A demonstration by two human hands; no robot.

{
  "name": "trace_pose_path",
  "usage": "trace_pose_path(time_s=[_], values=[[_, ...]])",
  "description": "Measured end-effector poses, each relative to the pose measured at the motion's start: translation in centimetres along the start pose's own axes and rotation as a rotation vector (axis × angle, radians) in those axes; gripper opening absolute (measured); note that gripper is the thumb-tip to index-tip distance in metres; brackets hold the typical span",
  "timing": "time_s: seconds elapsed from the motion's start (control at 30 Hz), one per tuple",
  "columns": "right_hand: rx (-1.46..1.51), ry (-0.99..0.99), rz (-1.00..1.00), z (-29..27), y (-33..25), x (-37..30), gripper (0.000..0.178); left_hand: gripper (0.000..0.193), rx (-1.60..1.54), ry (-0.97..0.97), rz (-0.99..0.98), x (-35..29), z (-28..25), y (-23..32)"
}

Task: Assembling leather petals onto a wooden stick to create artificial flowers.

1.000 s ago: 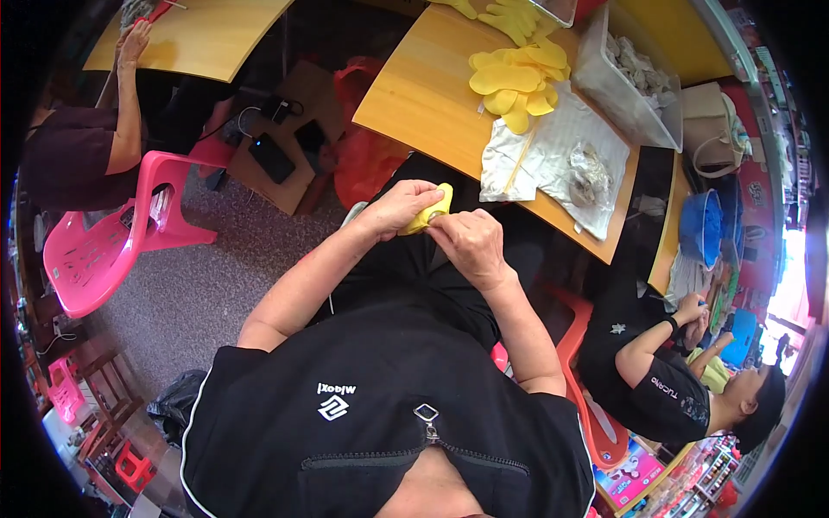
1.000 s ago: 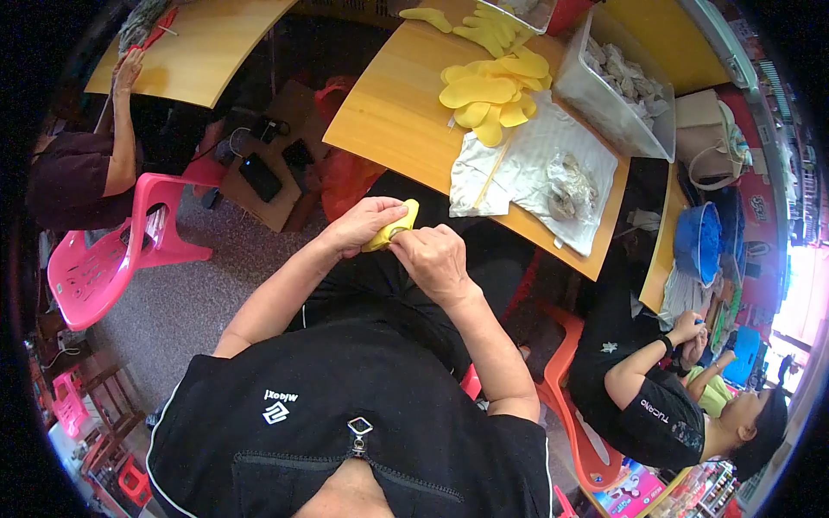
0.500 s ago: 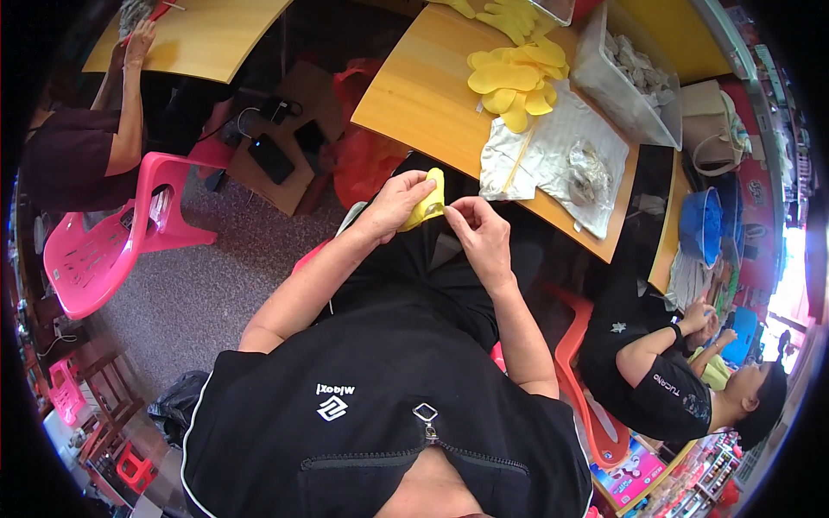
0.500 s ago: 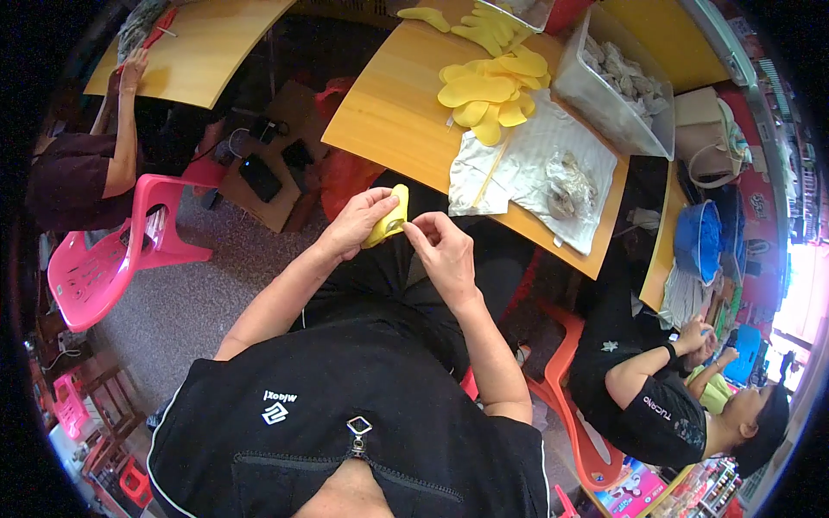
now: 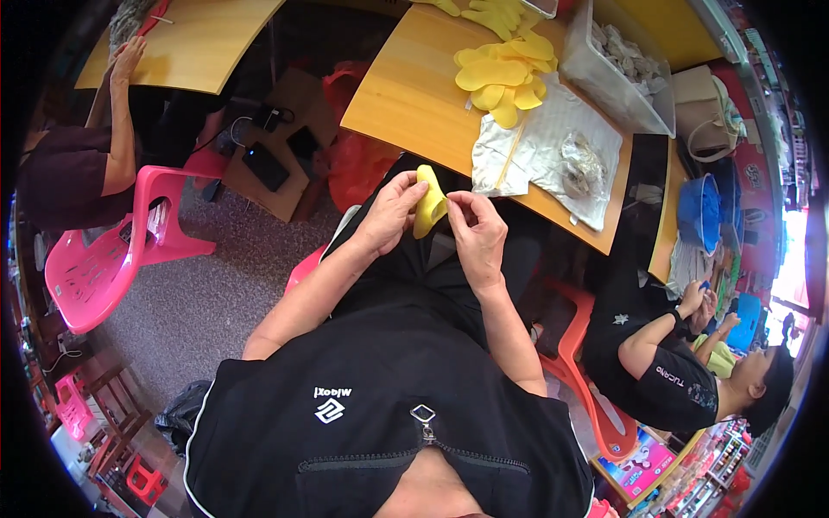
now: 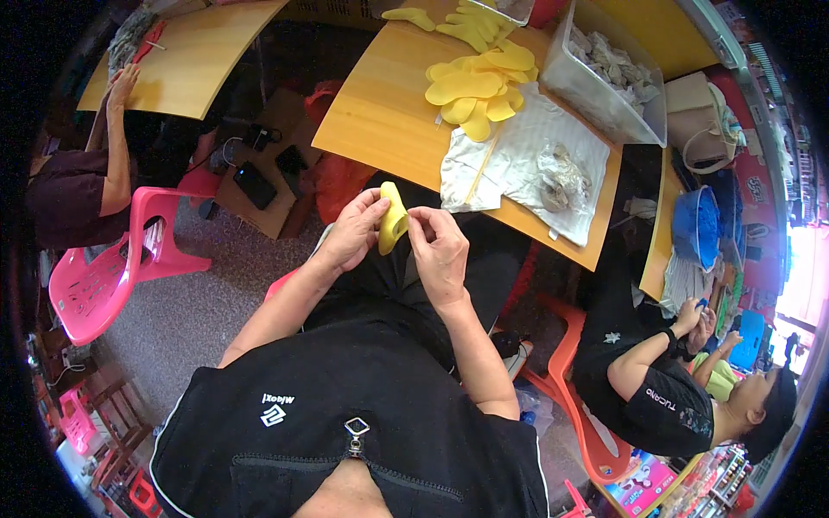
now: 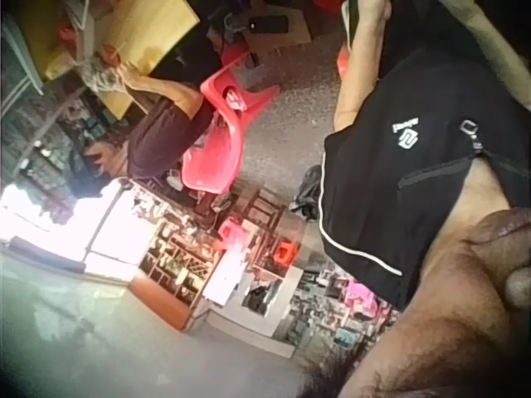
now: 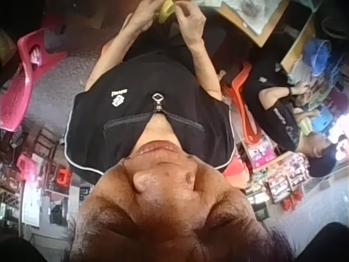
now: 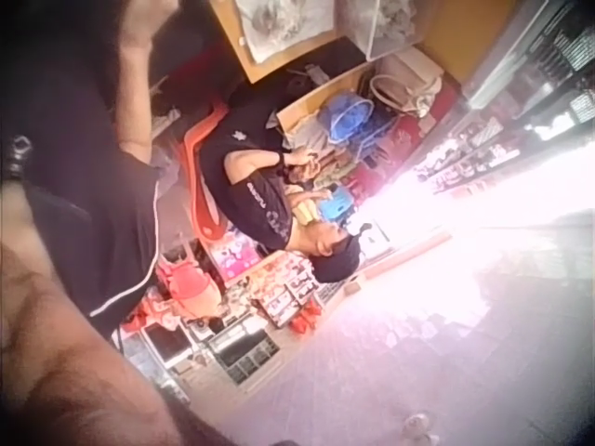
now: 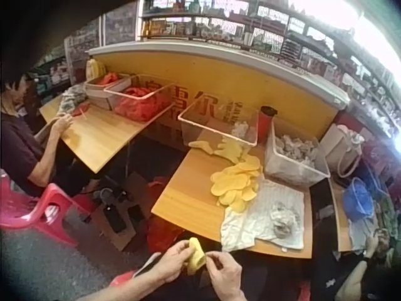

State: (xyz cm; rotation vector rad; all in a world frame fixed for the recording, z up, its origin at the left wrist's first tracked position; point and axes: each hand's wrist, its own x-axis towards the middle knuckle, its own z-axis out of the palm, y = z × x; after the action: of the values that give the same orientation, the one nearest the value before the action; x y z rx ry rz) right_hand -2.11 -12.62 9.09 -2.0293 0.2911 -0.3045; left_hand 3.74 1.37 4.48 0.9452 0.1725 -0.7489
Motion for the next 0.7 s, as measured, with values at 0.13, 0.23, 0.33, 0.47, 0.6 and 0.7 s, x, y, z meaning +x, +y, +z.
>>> trace_pose_path(time_s=[0.13, 0.23, 0.33, 0.47, 0.6, 0.7], values=[[0.069, -0.009, 0.016, 0.1, -0.9, -0.5, 0.009, 0.029, -0.074, -0.003, 0.102, 0.2, -0.1, -0.5], [0.077, -0.04, 0.027, 0.7, -0.4, -1.2, 0.013, 0.029, -0.118, 0.005, 0.142, 0.4, 0.2, -0.6], [0.036, -0.052, 0.018, 1.2, 0.1, -1.3, 0.015, 0.029, -0.142, 0.021, 0.186, 0.2, 0.6, -0.4], [0.168, -0.112, 0.218, 1.9, 0.9, -1.1, 0.018, 0.03, -0.126, 0.012, 0.194, 0.3, 0.1, -1.0], [0.791, -0.137, 0.551, 1.5, 2.3, -0.4, 0.016, 0.032, -0.09, -0.035, 0.203, 0.0, 0.4, -1.0], [0.959, -0.212, 0.681, 1.1, 2.4, -0.3, 0.015, 0.032, -0.044, -0.014, 0.235, 0.1, 0.0, -1.1]])
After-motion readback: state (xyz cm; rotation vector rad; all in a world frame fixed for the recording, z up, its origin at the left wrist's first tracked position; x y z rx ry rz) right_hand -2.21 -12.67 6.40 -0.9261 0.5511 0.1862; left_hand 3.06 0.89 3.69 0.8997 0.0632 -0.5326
